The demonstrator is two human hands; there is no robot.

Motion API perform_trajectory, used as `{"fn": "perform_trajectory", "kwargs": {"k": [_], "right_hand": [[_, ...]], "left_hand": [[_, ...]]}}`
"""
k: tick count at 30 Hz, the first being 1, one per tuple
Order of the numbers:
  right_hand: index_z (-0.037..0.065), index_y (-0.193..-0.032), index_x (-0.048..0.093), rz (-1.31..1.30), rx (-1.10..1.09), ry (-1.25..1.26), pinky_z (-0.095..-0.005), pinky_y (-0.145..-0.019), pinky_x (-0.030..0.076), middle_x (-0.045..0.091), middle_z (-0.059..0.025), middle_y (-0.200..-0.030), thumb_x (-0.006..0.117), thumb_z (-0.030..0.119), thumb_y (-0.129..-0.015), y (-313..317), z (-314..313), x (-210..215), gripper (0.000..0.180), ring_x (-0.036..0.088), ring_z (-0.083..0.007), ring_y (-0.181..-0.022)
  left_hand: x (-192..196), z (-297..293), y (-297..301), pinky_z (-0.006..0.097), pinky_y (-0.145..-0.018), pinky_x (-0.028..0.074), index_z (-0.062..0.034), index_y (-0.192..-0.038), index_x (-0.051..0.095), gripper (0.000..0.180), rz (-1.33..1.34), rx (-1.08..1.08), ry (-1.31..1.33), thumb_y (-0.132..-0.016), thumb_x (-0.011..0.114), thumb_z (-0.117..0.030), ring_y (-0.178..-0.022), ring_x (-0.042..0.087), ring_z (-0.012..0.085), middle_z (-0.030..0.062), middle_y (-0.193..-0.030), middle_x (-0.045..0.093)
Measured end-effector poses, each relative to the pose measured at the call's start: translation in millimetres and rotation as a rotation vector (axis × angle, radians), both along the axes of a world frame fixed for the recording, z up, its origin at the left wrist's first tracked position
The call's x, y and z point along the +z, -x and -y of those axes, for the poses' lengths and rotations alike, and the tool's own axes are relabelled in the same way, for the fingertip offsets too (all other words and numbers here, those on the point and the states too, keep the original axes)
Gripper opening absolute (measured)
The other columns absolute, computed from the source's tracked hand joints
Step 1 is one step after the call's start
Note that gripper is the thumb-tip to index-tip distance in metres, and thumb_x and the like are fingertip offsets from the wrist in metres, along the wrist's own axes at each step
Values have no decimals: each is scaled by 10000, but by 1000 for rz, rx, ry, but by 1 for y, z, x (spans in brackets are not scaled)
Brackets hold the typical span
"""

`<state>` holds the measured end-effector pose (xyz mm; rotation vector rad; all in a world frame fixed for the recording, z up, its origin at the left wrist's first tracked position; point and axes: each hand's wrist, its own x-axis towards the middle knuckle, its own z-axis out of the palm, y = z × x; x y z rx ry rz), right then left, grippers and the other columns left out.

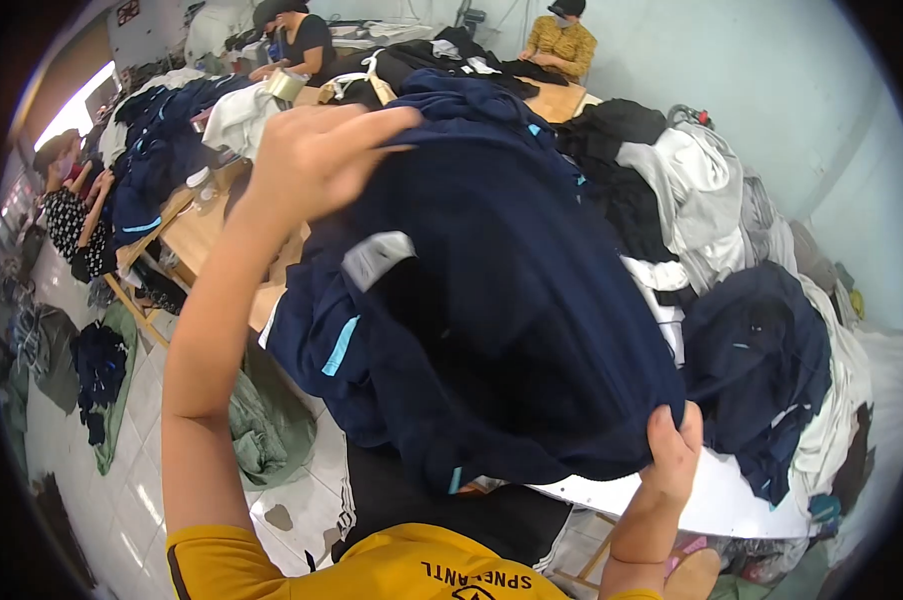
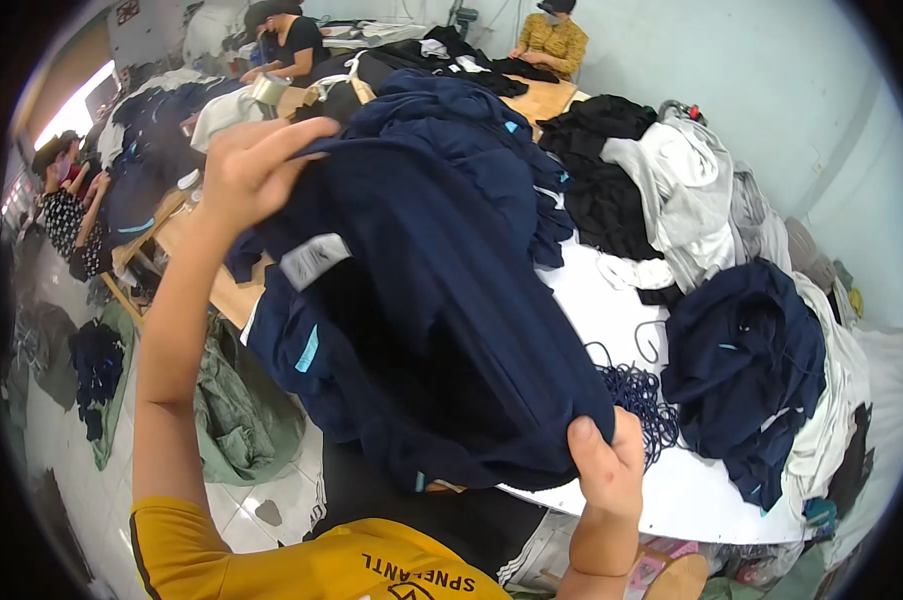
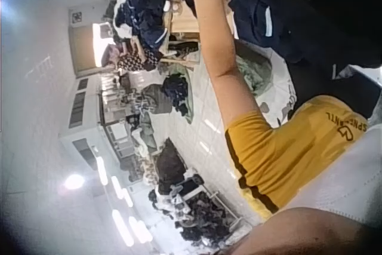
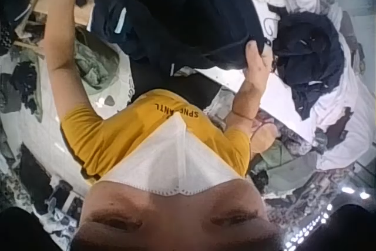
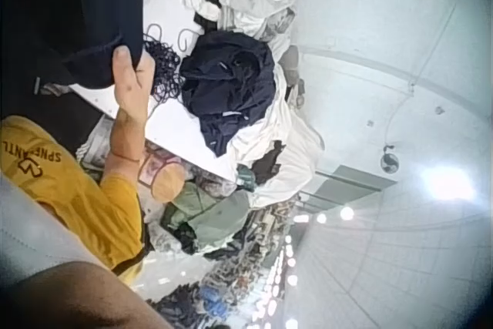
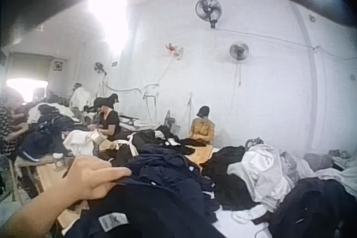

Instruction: Threading drawstrings or cords through the waistbands of dark blue garments using a long needle-like tool.

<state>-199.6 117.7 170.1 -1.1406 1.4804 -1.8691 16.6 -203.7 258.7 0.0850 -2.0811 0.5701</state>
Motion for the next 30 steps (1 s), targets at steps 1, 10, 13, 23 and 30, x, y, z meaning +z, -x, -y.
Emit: {"fn": "perform_trajectory", "kwargs": {"k": [1,10,13,23,30], "right_hand": [[-62,-899,660,178,-11,-56,-248,-587,408,581,9,-681,588,207,-919,-9,7,-2,278,491,-61,-638],[-44,-992,620,-135,229,-448,-219,-674,417,559,30,-759,541,217,-972,8,34,-63,273,464,-50,-741],[9,-1405,348,-78,200,-184,-334,-1012,349,473,-163,-1323,572,195,-940,11,41,-70,549,467,-242,-1206],[-21,-893,701,-553,-197,-81,-278,-748,525,708,-136,-889,649,-12,-813,18,34,-52,96,694,-235,-821],[66,-1103,673,-691,401,-460,-313,-794,529,680,-132,-1051,814,191,-690,12,5,-44,454,675,-276,-929]], "left_hand": [[-15,20,-17,334,-467,428,-133,-977,688,313,36,13,-27,-674,665,-61,-528,569,216,27,-595,546],[-112,0,39,314,-514,422,-152,-910,672,245,30,-35,-223,-668,696,-122,-559,541,197,20,-620,494],[-113,-21,66,332,-521,413,-102,-875,671,220,-6,-165,-337,-659,714,-113,-570,543,231,43,-631,542],[-197,-117,94,331,-695,448,-135,-852,654,251,19,-314,-601,-617,743,-134,-790,578,216,2,-861,603],[-240,-175,74,362,-534,493,-44,-748,618,241,494,-559,-920,-770,716,-262,-628,638,268,100,-661,623]]}}
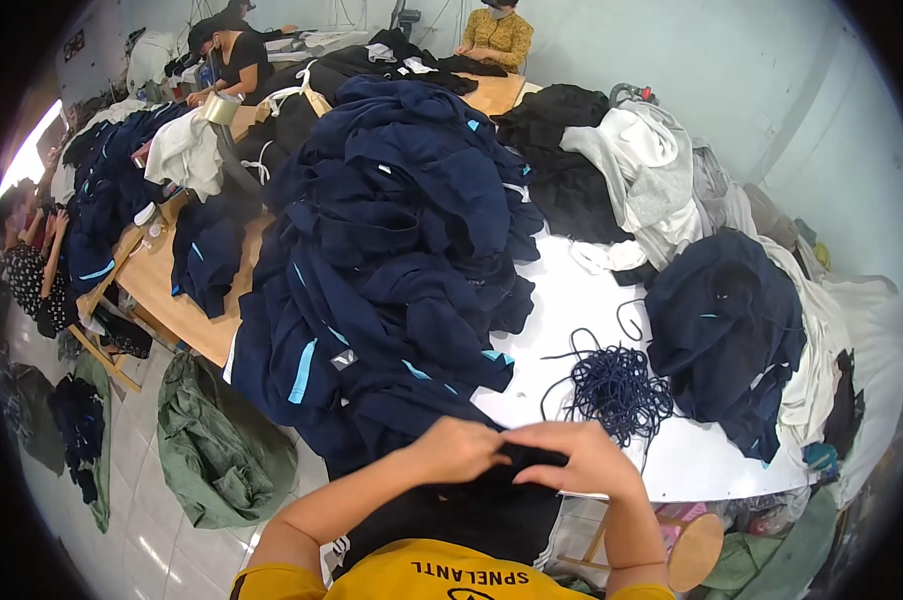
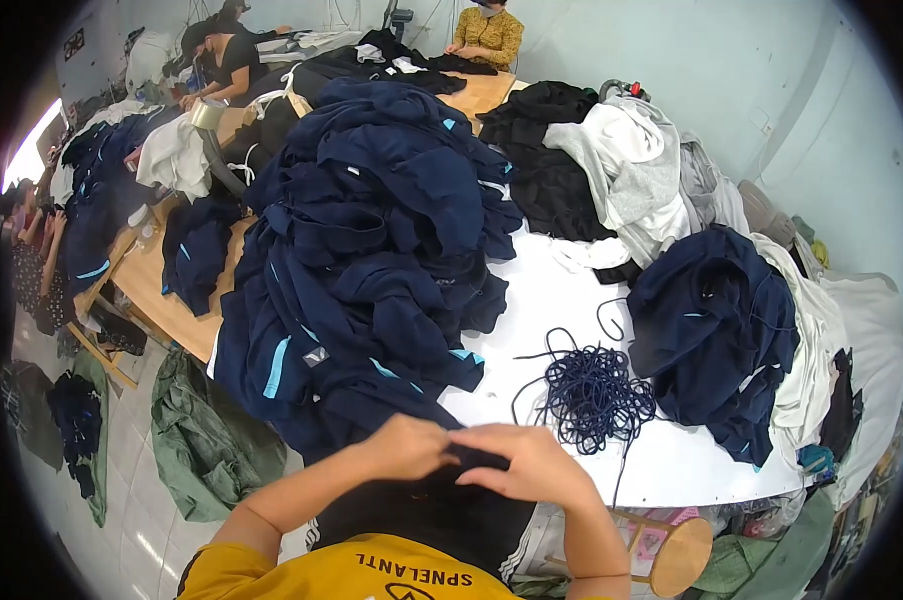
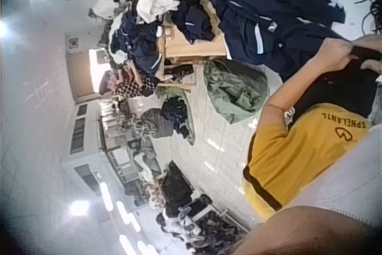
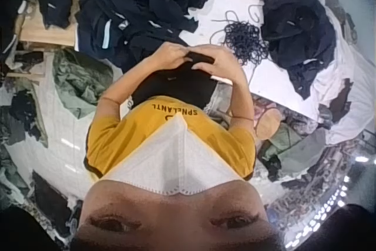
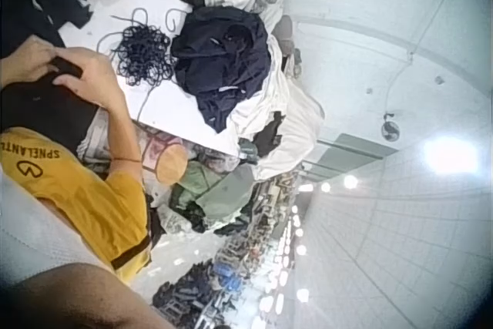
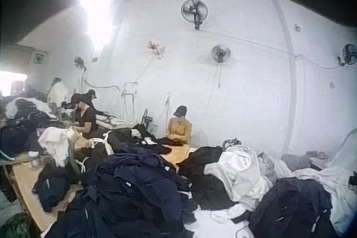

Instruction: Threading drawstrings or cords through the waistbands of dark blue garments using a long needle-like tool.

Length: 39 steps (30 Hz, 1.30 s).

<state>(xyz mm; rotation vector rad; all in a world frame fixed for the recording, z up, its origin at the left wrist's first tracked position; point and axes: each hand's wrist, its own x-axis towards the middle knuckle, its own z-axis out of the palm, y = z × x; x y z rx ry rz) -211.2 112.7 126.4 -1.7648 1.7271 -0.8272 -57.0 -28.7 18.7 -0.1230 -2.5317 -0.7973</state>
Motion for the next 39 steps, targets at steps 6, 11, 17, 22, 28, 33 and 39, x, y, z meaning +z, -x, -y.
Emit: {"fn": "perform_trajectory", "kwargs": {"k": [6,11,17,22,28,33,39], "right_hand": [[150,-1482,248,-173,84,-116,-387,-820,515,552,-211,-1264,798,293,-709,-13,-4,-7,960,625,-396,-963],[158,-1509,80,-83,-411,-443,-413,-867,490,457,-315,-1313,691,41,-697,12,-40,-55,1022,572,-447,-1061],[2,-1434,224,46,-199,316,-435,-1089,286,122,-329,-1498,838,305,-697,-12,-8,-50,1005,214,-446,-1390],[82,-1051,688,-133,-139,223,-309,-641,533,694,-138,-878,757,150,-750,-2,11,-14,317,675,-283,-730],[96,-909,740,-42,-163,-23,-275,-688,531,678,-69,-869,777,131,-715,13,-32,2,201,673,-216,-780],[159,-1306,552,27,110,-163,-325,-870,503,574,-110,-1255,801,247,-724,-18,-13,4,639,613,-292,-1055],[54,-1431,315,-189,38,-90,-381,-875,506,287,-187,-1494,804,240,-690,-26,-3,-5,907,550,-375,-1138]], "left_hand": [[5,-17,-13,381,-487,468,-51,-719,578,195,-69,-49,-157,-769,706,-190,-555,604,292,114,-614,580],[41,92,-71,309,-474,462,-159,-844,678,155,-75,439,356,-689,691,-156,-540,621,191,10,-612,612],[77,81,-26,305,-490,472,-159,-856,643,140,-201,123,468,-717,646,-172,-565,606,165,-18,-615,560],[72,33,-3,345,-548,467,-87,-913,611,254,156,-109,54,-866,625,-335,-658,621,313,96,-662,596],[1,30,-30,370,-523,416,-17,-936,629,295,422,-311,-402,-918,602,-311,-602,594,328,176,-676,600],[-6,-15,-25,405,-563,452,-21,-889,605,222,305,-289,-429,-851,624,-239,-630,597,361,181,-678,599],[-19,-23,-26,384,-629,497,-26,-924,653,205,-108,97,-514,-723,666,-64,-719,631,336,147,-796,645]]}}
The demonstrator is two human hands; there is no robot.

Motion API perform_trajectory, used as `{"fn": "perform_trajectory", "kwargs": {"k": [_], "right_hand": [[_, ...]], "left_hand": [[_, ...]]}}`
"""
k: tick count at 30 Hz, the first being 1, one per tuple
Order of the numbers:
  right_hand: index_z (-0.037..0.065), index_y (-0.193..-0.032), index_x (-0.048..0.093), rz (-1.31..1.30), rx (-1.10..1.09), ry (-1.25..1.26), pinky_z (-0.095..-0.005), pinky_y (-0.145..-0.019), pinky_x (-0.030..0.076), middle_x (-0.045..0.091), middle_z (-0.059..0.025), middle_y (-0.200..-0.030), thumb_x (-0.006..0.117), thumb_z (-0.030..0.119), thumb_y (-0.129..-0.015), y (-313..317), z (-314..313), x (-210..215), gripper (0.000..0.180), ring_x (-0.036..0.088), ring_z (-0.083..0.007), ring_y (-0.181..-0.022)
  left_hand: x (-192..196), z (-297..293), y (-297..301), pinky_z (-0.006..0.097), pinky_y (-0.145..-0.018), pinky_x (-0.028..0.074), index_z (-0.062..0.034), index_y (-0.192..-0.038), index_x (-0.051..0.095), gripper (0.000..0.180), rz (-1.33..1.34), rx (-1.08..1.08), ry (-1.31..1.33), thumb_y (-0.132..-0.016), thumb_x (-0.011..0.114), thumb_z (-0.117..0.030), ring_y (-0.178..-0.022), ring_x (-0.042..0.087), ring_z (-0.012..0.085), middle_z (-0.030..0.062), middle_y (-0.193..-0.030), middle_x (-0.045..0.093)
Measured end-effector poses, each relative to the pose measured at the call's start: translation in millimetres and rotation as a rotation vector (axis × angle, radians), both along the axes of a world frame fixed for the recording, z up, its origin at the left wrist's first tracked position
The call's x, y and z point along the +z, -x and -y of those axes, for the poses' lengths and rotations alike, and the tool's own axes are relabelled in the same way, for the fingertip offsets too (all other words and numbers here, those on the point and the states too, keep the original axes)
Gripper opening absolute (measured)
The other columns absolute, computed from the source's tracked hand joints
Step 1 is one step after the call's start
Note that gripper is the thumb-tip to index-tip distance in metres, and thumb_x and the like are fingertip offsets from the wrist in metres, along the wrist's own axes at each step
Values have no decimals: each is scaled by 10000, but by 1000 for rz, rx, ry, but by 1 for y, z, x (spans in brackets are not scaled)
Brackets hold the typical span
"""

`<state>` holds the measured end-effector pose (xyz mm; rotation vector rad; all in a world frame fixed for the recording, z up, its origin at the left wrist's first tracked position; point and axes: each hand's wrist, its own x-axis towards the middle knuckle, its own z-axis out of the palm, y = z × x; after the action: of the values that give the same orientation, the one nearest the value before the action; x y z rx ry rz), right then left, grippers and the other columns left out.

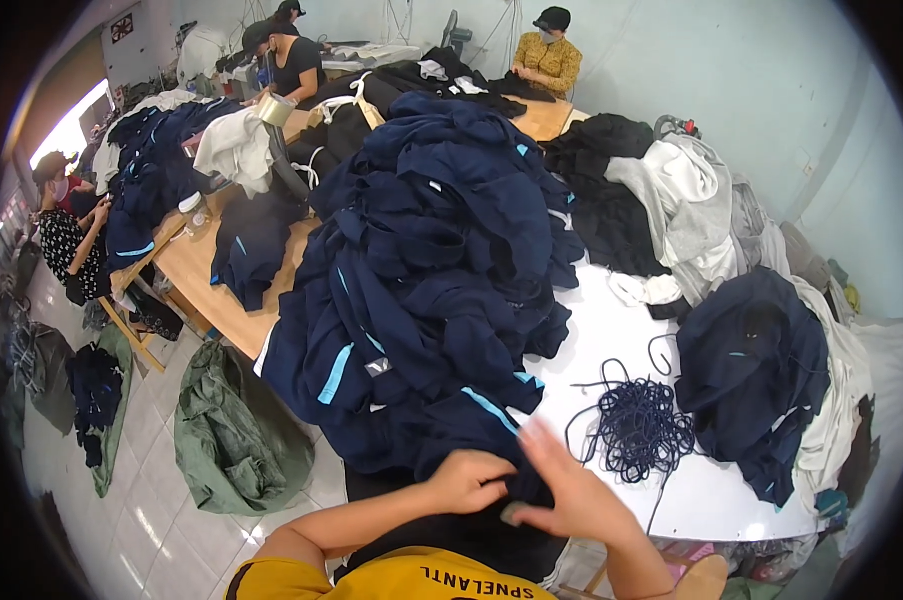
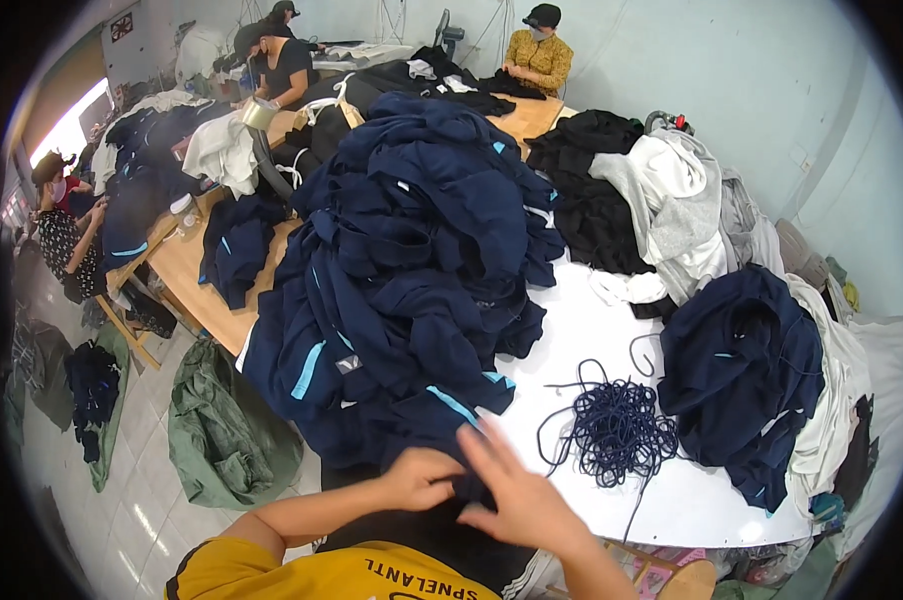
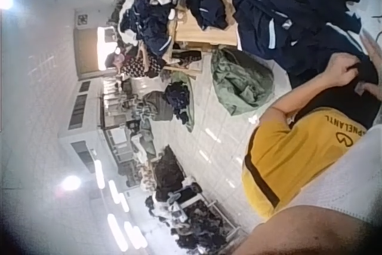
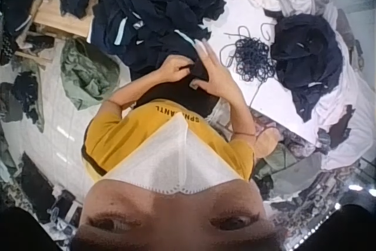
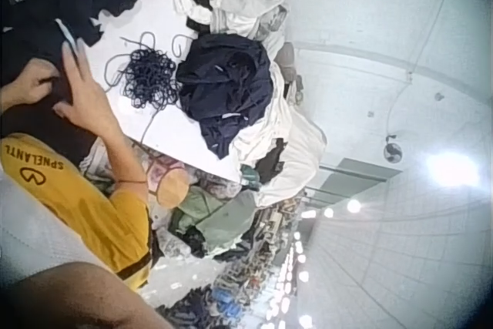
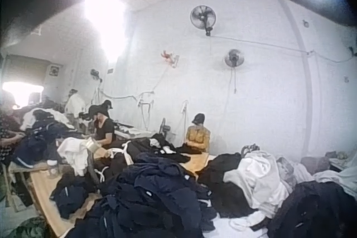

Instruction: Threading drawstrings or cords through the waistbands of dark blue garments using a long needle-like tool.

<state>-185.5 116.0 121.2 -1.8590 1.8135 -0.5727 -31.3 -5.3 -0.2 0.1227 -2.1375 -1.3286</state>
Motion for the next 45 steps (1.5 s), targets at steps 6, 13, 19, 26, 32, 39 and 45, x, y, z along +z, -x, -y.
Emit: {"fn": "perform_trajectory", "kwargs": {"k": [6,13,19,26,32,39,45], "right_hand": [[119,-1336,458,-368,-424,18,-404,-817,515,476,-155,-1366,654,-12,-692,56,-25,-68,687,602,-366,-1042],[-46,-1462,150,95,-194,677,-472,-1107,251,158,-285,-1518,725,199,-768,-1,4,-25,934,254,-419,-1382],[-25,-1063,652,120,-512,600,-282,-725,506,691,-152,-937,693,-32,-740,-4,20,5,325,661,-197,-778],[-13,-872,701,245,-658,256,-244,-606,472,689,-123,-738,701,15,-765,15,-39,-33,110,631,-147,-636],[-5,-839,659,115,-644,188,-278,-555,473,656,-135,-669,694,62,-795,25,-63,-26,88,635,-201,-576],[18,-866,663,192,-512,21,-267,-506,455,650,-131,-666,699,104,-805,20,-57,-12,111,625,-207,-540],[3,-852,656,116,-517,-52,-254,-571,467,660,-115,-690,702,68,-784,27,-67,-2,105,628,-155,-597]], "left_hand": [[77,122,-82,351,-513,421,-95,-736,638,199,-45,688,830,-601,771,-155,-551,571,252,62,-603,566],[160,163,-39,304,-478,384,-140,-744,639,155,-336,441,1179,-593,667,-163,-527,511,178,-11,-616,519],[114,90,60,287,-552,401,-121,-811,628,206,-351,-28,872,-723,711,-288,-612,529,168,-11,-683,520],[6,74,37,382,-649,473,-43,-939,645,324,333,-433,242,-859,657,-357,-790,627,323,140,-852,660],[10,62,1,400,-552,424,-45,-933,624,369,411,-464,167,-878,620,-410,-652,600,357,167,-658,595],[-1,32,-1,361,-503,394,-46,-885,656,364,249,-381,112,-882,631,-410,-570,586,276,125,-643,595],[14,40,-12,337,-468,339,-35,-821,646,323,389,-542,-4,-899,630,-347,-479,499,277,129,-552,521]]}}
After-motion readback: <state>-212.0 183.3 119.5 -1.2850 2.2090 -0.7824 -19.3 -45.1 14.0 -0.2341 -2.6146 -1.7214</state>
